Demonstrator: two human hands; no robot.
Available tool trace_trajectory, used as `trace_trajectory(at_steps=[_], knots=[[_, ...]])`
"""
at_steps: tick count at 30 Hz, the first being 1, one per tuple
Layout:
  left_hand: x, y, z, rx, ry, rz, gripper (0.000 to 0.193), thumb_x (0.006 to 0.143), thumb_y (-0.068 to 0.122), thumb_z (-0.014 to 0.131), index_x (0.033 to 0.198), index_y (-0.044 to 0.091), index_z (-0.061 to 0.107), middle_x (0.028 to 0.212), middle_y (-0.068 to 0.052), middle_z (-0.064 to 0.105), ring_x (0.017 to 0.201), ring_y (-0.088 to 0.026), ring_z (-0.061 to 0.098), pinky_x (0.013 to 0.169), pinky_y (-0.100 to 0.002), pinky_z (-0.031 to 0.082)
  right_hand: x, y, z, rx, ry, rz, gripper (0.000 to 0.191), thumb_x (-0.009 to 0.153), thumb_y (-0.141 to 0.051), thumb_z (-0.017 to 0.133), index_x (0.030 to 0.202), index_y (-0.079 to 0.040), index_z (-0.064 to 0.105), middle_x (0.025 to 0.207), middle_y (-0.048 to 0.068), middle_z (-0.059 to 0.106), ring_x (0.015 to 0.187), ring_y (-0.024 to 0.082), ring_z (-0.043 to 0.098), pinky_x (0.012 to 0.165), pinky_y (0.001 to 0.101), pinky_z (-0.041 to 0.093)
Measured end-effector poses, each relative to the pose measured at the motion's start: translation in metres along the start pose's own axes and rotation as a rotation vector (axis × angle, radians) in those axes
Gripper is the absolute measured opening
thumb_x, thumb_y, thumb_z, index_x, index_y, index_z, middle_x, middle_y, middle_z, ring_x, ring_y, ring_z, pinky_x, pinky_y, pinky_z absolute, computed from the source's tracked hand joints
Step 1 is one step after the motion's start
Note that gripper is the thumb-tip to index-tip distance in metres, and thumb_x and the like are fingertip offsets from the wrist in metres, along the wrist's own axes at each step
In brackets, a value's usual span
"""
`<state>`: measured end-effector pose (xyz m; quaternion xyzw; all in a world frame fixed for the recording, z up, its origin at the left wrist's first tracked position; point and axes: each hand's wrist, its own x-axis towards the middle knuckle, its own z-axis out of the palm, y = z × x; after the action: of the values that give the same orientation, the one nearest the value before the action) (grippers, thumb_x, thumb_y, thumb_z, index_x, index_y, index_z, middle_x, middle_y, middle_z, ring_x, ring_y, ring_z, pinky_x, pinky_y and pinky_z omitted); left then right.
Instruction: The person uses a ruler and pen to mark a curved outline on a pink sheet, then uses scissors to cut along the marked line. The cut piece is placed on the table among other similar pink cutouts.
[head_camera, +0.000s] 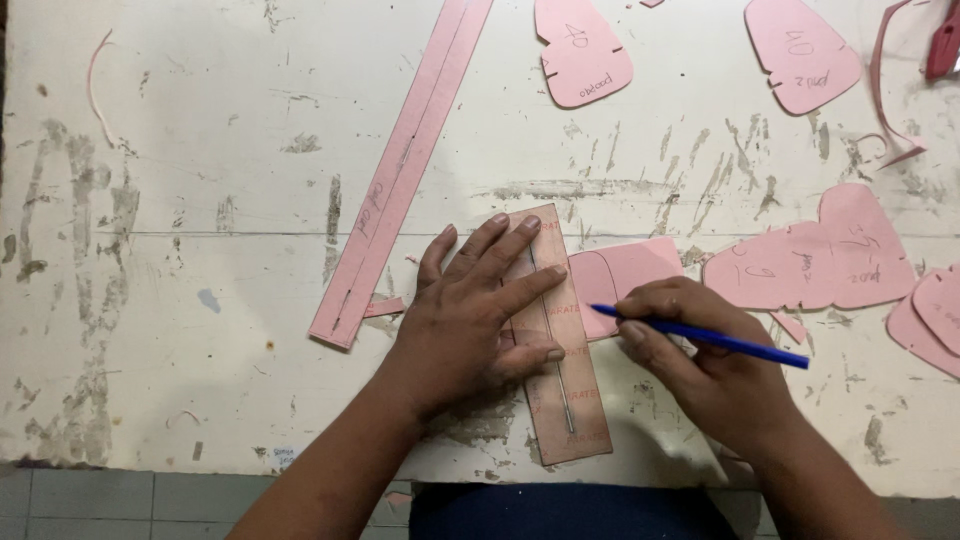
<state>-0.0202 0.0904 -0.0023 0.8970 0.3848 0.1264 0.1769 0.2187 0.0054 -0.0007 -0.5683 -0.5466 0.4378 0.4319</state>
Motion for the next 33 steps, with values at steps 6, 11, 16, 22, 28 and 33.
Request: trace_trajectory(at_steps=[6, 11, 16, 22, 28, 33], knots=[[-0.003, -0.001, 0.002, 0.019, 0.013, 0.006, 0.072, 0.074, 0.066, 0.075, 0.136, 0.030, 0.063, 0.162, -0.004, 0.036, 0.152, -0.023, 0.025, 0.125, -0.053, 0.010, -0.015, 0.012, 0.010, -0.026, -0.004, -0.011, 0.011, 0.093, -0.004, 0.069, 0.103, 0.000, 0.072, 0.101, 0.010, 0.071, 0.079, 0.012, 0.066, 0.064, 0.0239, 0.054], [-0.001, -0.001, 0.003, 0.002, 0.024, 0.012, 0.072, 0.073, 0.066, 0.076, 0.134, 0.031, 0.064, 0.161, -0.005, 0.037, 0.151, -0.024, 0.026, 0.124, -0.053, 0.011, -0.017, 0.016, 0.013, 0.029, 0.021, 0.033, 0.010, 0.092, -0.003, 0.069, 0.101, 0.000, 0.072, 0.099, 0.010, 0.070, 0.069, 0.010, 0.065, 0.055, 0.0232, 0.053], [-0.002, -0.001, 0.003, 0.020, 0.021, 0.012, 0.072, 0.074, 0.065, 0.076, 0.136, 0.031, 0.063, 0.162, -0.005, 0.037, 0.152, -0.024, 0.026, 0.124, -0.053, 0.011, -0.015, 0.014, 0.013, -0.047, 0.019, 0.005, 0.012, 0.090, -0.003, 0.069, 0.101, -0.001, 0.071, 0.099, 0.009, 0.072, 0.065, 0.009, 0.067, 0.051, 0.0223, 0.054], [-0.001, -0.001, 0.003, 0.017, 0.027, 0.019, 0.073, 0.074, 0.067, 0.076, 0.136, 0.030, 0.063, 0.162, -0.005, 0.036, 0.152, -0.024, 0.026, 0.124, -0.054, 0.011, -0.016, 0.014, 0.010, -0.148, -0.004, -0.138, 0.009, 0.091, -0.005, 0.070, 0.099, -0.001, 0.070, 0.099, 0.011, 0.072, 0.080, 0.013, 0.070, 0.065, 0.0246, 0.056], [-0.002, -0.001, 0.003, 0.024, 0.030, 0.020, 0.073, 0.075, 0.068, 0.075, 0.136, 0.030, 0.064, 0.162, -0.005, 0.037, 0.152, -0.024, 0.026, 0.124, -0.054, 0.011, -0.015, 0.018, 0.010, -0.119, 0.001, -0.060, 0.010, 0.091, -0.007, 0.070, 0.099, -0.002, 0.072, 0.099, 0.011, 0.073, 0.080, 0.014, 0.071, 0.062, 0.0247, 0.058], [-0.002, -0.001, 0.002, 0.006, 0.027, 0.015, 0.072, 0.073, 0.067, 0.076, 0.134, 0.031, 0.064, 0.162, -0.005, 0.037, 0.152, -0.024, 0.027, 0.124, -0.054, 0.011, -0.018, 0.017, 0.013, -0.055, 0.029, 0.040, 0.013, 0.089, -0.008, 0.071, 0.101, -0.002, 0.073, 0.099, 0.011, 0.073, 0.067, 0.012, 0.069, 0.051, 0.0237, 0.055]])
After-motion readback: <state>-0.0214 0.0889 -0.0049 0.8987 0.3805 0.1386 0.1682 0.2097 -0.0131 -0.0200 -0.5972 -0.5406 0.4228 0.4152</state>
